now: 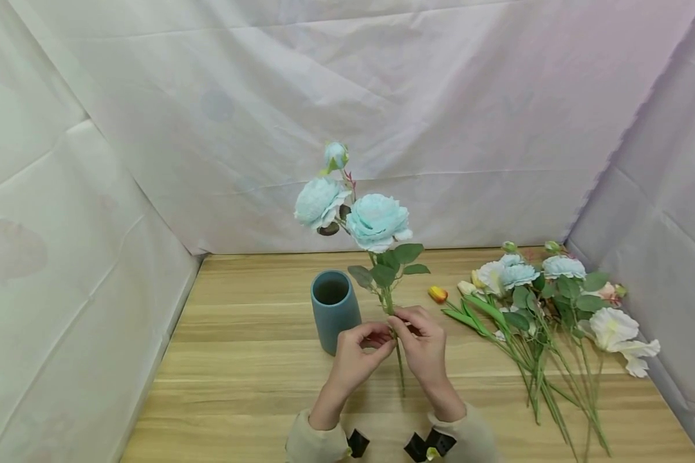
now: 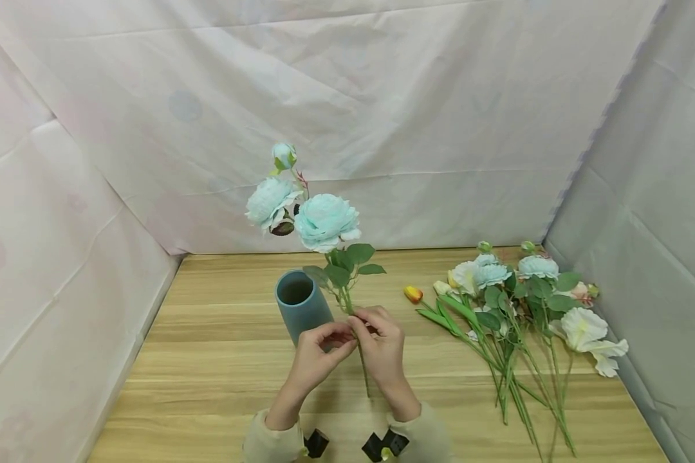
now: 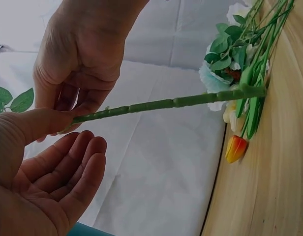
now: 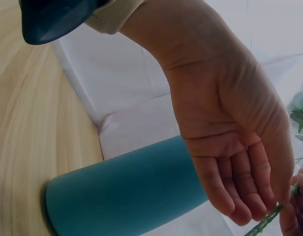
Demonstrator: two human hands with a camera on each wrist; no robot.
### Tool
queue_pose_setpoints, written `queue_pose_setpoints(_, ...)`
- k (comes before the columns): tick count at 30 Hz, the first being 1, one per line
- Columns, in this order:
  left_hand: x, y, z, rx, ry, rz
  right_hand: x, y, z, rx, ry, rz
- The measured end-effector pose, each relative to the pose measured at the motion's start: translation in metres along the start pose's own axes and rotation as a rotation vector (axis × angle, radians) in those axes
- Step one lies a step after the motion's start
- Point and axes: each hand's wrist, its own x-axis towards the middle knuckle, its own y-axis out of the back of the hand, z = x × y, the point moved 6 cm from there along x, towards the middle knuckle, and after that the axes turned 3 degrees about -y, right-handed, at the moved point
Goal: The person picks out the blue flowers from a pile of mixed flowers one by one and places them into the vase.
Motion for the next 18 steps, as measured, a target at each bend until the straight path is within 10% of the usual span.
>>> queue_pose_setpoints(18, 0.0, 0.001, 0.0, 0.005, -0.017, 0.016, 0.001, -0.005, -0.019, 0.028, -0.004, 0.002)
